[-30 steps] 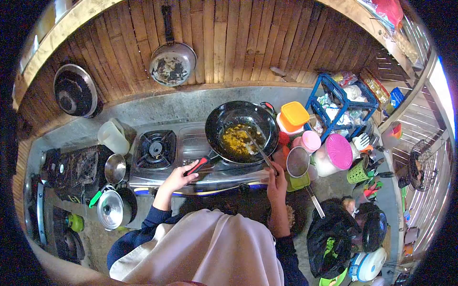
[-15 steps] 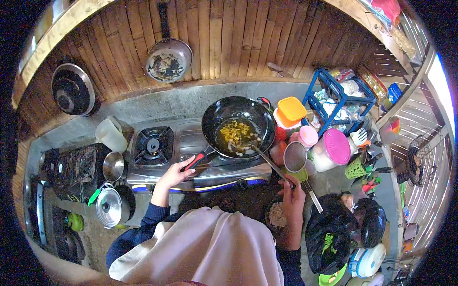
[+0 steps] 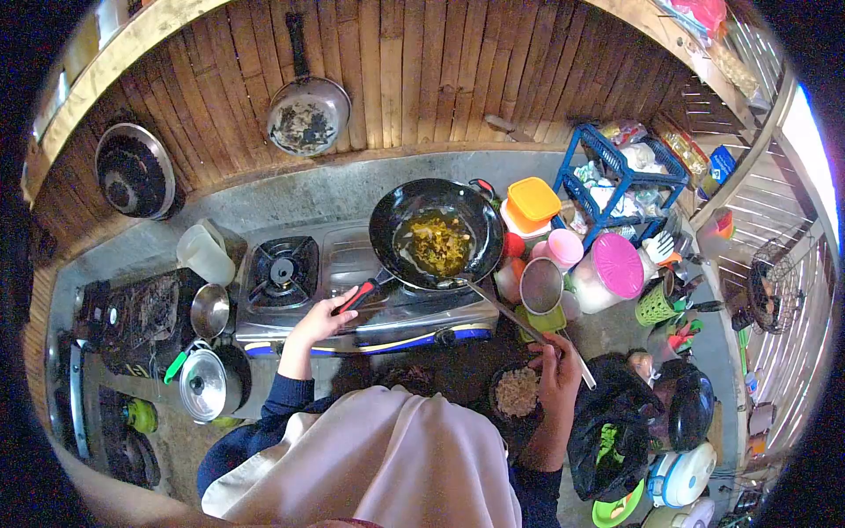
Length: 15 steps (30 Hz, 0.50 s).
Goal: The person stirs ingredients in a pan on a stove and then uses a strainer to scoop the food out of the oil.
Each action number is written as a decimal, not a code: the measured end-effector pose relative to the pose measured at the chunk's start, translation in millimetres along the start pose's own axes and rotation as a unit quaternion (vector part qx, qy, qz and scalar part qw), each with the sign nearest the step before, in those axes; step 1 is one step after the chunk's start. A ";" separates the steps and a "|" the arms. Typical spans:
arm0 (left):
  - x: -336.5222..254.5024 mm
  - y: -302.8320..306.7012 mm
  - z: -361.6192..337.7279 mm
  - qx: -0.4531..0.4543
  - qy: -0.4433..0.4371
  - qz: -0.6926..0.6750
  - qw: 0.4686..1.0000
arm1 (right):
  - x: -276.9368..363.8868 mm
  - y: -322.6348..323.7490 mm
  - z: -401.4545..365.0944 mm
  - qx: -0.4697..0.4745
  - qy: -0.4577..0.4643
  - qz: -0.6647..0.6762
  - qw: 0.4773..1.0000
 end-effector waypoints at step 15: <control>-5.6 3.3 -1.1 0.024 0.022 -0.012 0.999 | -16.7 -19.5 -1.2 0.012 -0.017 0.025 0.999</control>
Point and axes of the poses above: each hand's wrist, its own z-axis towards the middle knuckle, its own y-axis out of the back of the hand, x = y × z, the point moved 3 cm from there along z, towards the middle knuckle, and after that the axes turned 11 degrees about -x, right-handed, at the moved point
